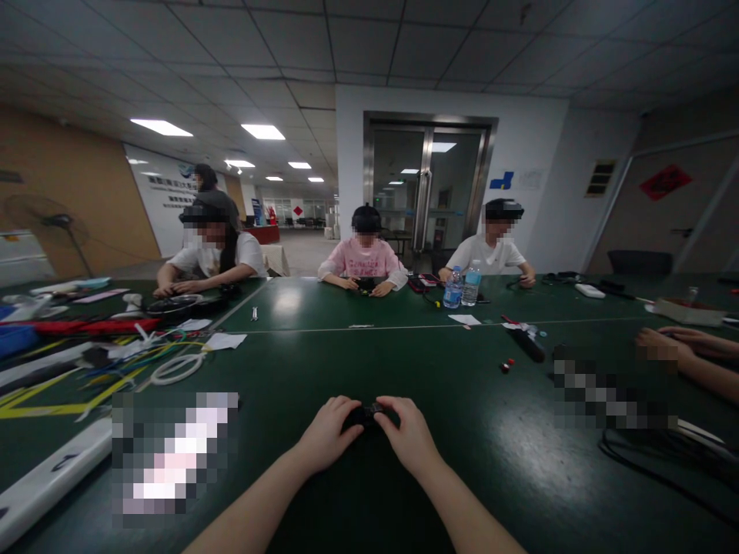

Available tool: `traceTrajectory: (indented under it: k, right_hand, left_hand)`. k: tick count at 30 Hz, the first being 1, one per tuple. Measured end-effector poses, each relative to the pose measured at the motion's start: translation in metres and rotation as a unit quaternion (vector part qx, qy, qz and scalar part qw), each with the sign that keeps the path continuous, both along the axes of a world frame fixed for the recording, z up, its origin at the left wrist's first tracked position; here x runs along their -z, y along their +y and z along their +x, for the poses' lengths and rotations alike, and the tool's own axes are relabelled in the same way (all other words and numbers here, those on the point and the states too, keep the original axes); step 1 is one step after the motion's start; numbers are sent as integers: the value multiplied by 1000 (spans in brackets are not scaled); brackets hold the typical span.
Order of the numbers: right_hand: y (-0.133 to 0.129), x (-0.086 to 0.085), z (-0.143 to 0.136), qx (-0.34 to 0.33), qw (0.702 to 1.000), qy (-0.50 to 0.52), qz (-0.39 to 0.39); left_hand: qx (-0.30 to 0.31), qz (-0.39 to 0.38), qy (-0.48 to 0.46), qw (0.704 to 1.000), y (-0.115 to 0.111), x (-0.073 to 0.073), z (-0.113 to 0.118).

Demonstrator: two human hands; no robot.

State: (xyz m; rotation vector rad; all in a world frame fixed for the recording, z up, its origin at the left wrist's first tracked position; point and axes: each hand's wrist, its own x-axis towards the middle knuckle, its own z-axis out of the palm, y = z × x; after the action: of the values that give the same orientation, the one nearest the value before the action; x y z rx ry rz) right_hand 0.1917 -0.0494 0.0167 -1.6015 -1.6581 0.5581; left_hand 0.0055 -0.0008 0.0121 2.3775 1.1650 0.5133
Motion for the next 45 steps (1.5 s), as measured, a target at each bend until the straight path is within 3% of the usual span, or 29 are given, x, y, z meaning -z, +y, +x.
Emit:
traceTrajectory:
  k: [5,14,45]
  right_hand:
    - [0,-4,-6,-33,996,-77,-41]
    - [-1,-3,-7,-30,994,-90,-54]
    - [-1,2,-3,-35,998,-21,-41]
  left_hand:
    - [1,8,5,1000,0,0,1]
    - [-3,-3,16,1000,-1,-1,0]
    - [-16,6,4,1000,5,10,0]
